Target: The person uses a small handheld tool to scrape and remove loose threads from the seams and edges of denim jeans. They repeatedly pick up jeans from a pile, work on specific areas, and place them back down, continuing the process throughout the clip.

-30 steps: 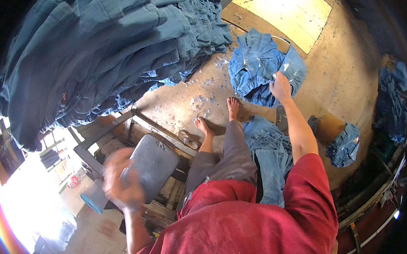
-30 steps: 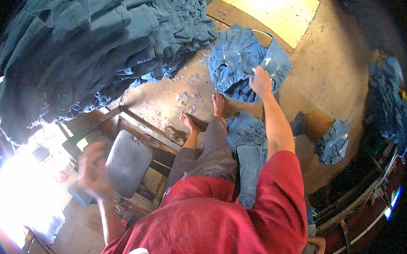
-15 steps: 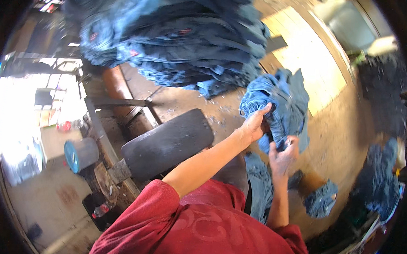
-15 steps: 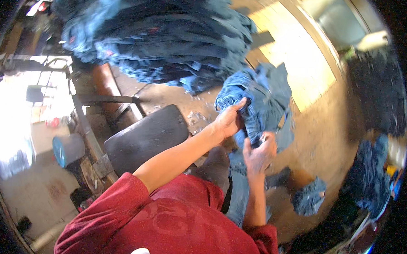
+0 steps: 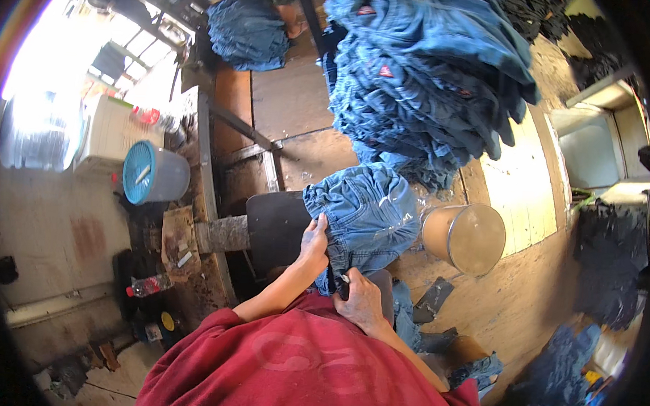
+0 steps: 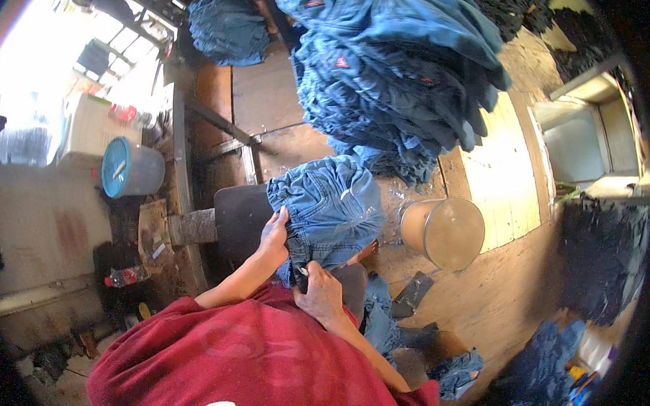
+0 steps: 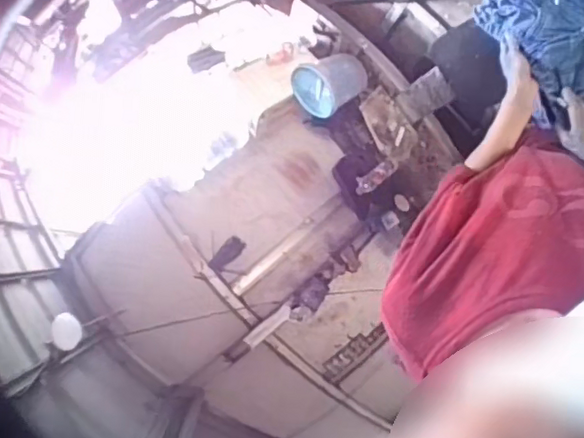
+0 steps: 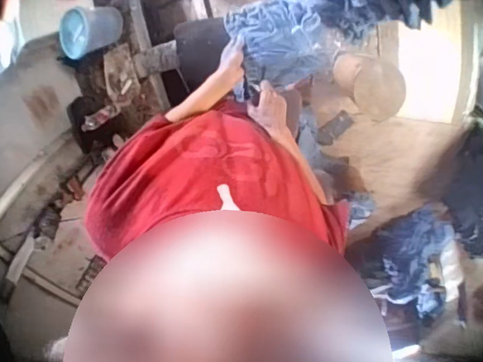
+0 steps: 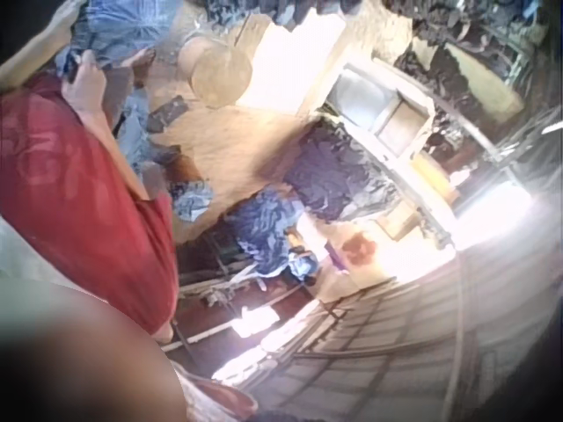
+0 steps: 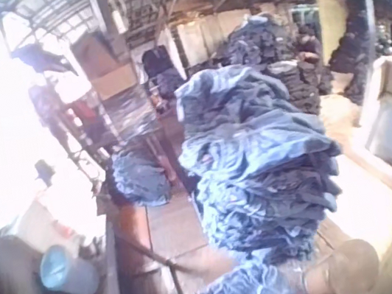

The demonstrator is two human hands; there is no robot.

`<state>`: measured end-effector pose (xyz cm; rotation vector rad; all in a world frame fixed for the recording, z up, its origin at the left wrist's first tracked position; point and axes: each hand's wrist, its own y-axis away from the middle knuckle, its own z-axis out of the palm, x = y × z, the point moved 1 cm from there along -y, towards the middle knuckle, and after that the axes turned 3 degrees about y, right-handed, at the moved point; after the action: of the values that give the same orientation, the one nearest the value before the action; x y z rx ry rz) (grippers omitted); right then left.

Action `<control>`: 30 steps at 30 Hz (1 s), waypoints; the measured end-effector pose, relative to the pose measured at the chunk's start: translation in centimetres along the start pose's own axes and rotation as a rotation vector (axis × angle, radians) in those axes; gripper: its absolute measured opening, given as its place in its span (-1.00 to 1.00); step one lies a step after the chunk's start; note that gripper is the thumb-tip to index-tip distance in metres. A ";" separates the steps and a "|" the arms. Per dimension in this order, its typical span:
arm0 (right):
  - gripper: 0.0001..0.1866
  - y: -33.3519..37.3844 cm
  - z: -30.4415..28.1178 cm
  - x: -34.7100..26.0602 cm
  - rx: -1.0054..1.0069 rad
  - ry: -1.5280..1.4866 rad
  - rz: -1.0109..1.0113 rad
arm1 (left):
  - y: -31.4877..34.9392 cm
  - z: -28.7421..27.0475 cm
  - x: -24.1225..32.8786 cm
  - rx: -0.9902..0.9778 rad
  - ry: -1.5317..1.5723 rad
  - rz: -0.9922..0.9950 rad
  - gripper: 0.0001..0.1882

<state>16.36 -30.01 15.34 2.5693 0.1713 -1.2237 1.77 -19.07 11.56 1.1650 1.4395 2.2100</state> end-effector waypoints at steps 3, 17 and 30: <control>-0.52 -2.3 1.4 -2.4 -0.259 0.037 0.027 | -0.6 -4.2 3.1 0.032 -0.109 0.160 -0.40; -0.38 -9.5 -32.7 8.1 0.676 -0.188 0.081 | 1.4 -11.5 18.3 0.321 -1.285 0.795 -0.54; -0.29 -44.7 -64.3 14.8 0.668 0.149 -0.053 | 13.8 46.0 18.4 -0.636 -0.883 2.373 -0.43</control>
<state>63.11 32.15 32.97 3.2418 -0.1746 -1.2668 26.52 15.17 40.88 3.2006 -1.8690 1.2599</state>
